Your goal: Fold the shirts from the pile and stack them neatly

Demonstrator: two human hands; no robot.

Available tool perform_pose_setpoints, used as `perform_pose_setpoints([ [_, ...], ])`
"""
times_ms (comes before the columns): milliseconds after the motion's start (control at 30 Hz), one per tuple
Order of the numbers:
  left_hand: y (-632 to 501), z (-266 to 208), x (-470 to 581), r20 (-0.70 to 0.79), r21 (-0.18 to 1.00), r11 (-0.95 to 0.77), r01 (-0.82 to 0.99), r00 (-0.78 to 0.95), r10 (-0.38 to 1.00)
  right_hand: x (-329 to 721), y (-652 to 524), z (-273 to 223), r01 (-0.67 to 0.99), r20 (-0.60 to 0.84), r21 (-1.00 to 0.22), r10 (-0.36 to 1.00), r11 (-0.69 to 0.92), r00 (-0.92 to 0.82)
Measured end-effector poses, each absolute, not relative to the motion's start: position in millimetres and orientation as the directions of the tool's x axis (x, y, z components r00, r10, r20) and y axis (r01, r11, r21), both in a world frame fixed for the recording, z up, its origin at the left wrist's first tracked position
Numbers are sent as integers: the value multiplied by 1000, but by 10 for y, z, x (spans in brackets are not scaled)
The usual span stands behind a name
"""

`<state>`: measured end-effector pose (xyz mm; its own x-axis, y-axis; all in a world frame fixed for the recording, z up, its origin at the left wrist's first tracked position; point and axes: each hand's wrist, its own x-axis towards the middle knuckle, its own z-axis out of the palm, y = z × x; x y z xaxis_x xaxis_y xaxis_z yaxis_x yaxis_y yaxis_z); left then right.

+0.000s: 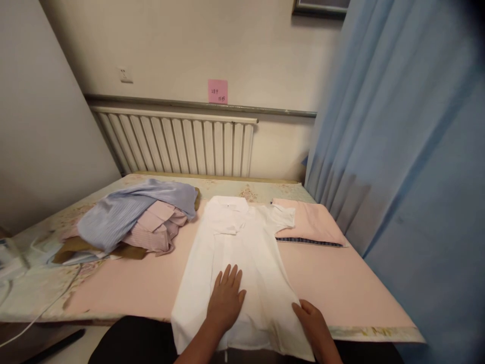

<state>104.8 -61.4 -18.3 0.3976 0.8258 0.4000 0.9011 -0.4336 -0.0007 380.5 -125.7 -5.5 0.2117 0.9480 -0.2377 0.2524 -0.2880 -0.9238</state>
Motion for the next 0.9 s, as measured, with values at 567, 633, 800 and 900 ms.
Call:
perform_pose_setpoints([
  [567,-612,-190,1043,401,-18,-429,903,400,824,3830,-1238,-88,256,-259,-916,943,-308,208],
  [633,-610,-190,1042,392,-26,-429,903,404,827,3834,-1240,-109,251,-252,-921,947,-299,200],
  [800,-612,-179,1043,379,-17,-427,904,401,834,3845,-1238,-138,268,-234,-921,950,-284,205],
  [900,-618,-163,1044,370,0,-428,904,398,840,3846,-1235,-130,280,-228,-918,951,-282,210],
])
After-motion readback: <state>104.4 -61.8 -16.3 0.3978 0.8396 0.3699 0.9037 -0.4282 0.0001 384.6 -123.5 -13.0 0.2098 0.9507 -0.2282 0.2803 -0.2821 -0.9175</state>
